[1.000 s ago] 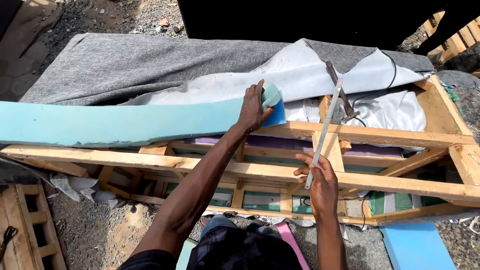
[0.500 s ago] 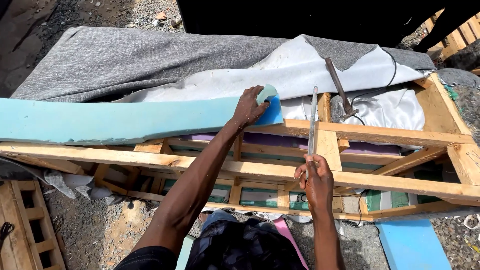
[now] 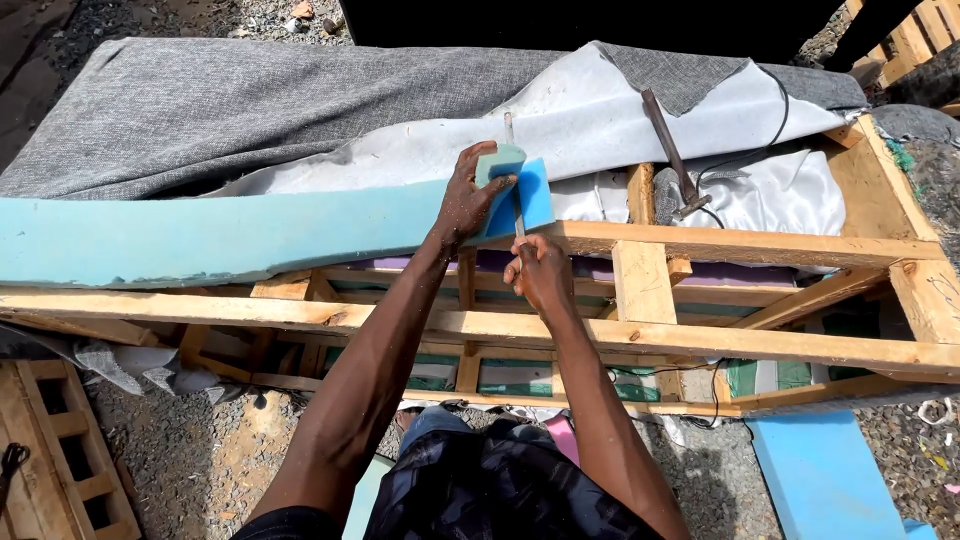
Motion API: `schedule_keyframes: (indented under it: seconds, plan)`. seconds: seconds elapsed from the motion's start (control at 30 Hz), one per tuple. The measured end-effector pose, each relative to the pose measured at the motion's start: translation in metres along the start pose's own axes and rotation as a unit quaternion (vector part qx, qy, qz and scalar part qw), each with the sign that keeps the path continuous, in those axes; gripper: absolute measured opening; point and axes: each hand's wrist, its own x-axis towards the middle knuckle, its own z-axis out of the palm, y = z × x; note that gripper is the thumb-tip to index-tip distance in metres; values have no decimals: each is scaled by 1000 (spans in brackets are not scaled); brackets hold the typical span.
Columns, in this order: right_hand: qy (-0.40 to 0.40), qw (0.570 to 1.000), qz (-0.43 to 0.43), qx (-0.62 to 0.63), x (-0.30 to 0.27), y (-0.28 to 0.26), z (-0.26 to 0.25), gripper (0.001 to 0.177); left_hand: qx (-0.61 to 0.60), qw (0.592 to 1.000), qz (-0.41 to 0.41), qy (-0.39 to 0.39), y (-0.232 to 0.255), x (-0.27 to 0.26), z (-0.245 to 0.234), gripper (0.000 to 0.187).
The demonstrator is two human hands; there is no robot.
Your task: Cutting foam padding and attaching it to a wooden furniture frame
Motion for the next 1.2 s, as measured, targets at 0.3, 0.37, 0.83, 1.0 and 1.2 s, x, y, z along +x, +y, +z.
schedule_keyframes:
  seconds: [0.3,0.37,0.83,1.0,1.2]
  plan:
    - [-43,996,70,-24,-57,-30,10,20,-56,998,16,14,0,-4,-11,46]
    - [-19,999,42,-9,-42,-41,9,22,-48,999,7,14,9,-5,-6,43]
    - [17,993,105,43,-26,-57,41,30,-121,987,-99,45,29,-10,-15,53]
    - [-68,905,2,420,-29,30,79,62,-140,982,-110,68,33,-10,-16,57]
    - [-60,997,52,14,-114,-17,66,27,-292,924,-144,199,20,-7,-20,51]
